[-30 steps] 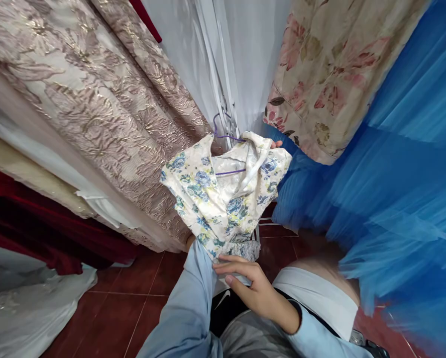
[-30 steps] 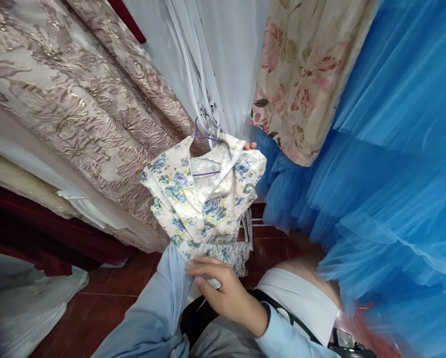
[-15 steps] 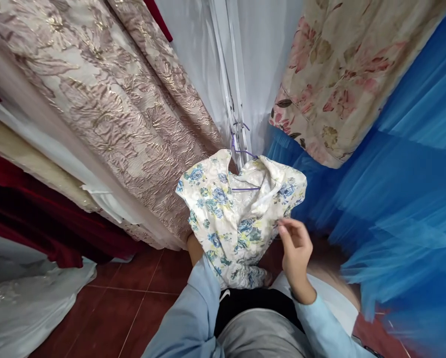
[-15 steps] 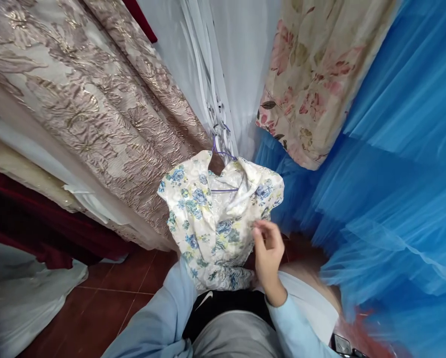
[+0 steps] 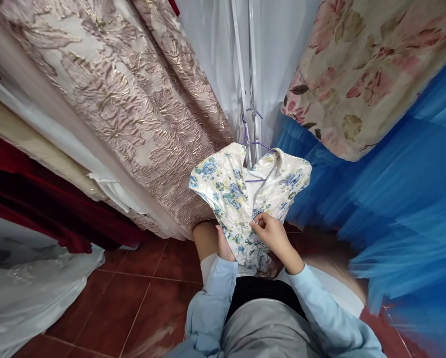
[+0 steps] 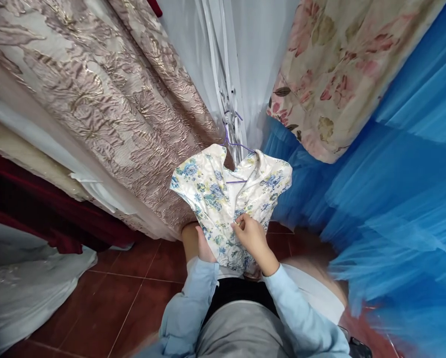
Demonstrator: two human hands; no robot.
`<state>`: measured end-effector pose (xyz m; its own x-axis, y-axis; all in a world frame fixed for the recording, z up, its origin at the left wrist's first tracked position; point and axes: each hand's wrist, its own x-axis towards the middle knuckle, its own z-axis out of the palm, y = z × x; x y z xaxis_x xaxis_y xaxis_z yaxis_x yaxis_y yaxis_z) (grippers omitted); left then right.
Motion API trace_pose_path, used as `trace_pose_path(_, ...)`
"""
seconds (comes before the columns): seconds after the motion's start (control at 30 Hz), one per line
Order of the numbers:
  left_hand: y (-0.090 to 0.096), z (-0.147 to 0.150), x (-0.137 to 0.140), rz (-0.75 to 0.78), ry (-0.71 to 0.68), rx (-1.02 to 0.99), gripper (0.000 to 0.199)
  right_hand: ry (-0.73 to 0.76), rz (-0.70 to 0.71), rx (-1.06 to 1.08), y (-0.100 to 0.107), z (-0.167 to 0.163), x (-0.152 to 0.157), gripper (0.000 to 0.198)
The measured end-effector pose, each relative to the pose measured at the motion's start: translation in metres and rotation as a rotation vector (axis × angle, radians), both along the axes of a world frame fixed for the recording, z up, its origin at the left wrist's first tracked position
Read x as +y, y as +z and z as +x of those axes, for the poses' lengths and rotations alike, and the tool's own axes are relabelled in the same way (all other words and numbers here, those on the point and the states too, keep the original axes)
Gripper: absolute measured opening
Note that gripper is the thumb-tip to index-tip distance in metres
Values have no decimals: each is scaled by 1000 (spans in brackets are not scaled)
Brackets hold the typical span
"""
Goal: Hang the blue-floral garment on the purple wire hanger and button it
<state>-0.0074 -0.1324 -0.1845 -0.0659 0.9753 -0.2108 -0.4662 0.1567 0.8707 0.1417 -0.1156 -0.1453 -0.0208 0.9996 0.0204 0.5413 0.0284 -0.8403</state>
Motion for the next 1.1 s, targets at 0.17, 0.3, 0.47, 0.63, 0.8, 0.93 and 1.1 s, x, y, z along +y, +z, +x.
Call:
trace_pose_path(0.17, -21, 6, 5, 35, 45, 129, 65, 82, 14, 91, -6, -3, -5, 17)
trace_pose_path(0.3, -28, 7, 9, 137, 355, 431, 72, 100, -94, 377, -14, 3, -13, 25)
trace_pose_path(0.47, -17, 11, -3, 503, 478, 805, 48, 45, -158, 585, -9, 8, -23, 28)
trace_pose_path(0.63, 1, 30, -5, 563, 53, 909, 9, 31, -151, 678, 5, 6, -26, 31)
trace_pose_path(0.8, 5, 34, -4, 603, 55, 977, 18, 16, -135, 801, 25, 8, -8, 33)
trace_pose_path(0.93, 0, 33, -5, 541, -18, 995, 16, -39, -32, 844, 59, 4, 39, 28)
trace_pose_path(1.1, -3, 40, -4, 512, -101, 1014, 17, -16, 161, 848, 116, -5, 104, 24)
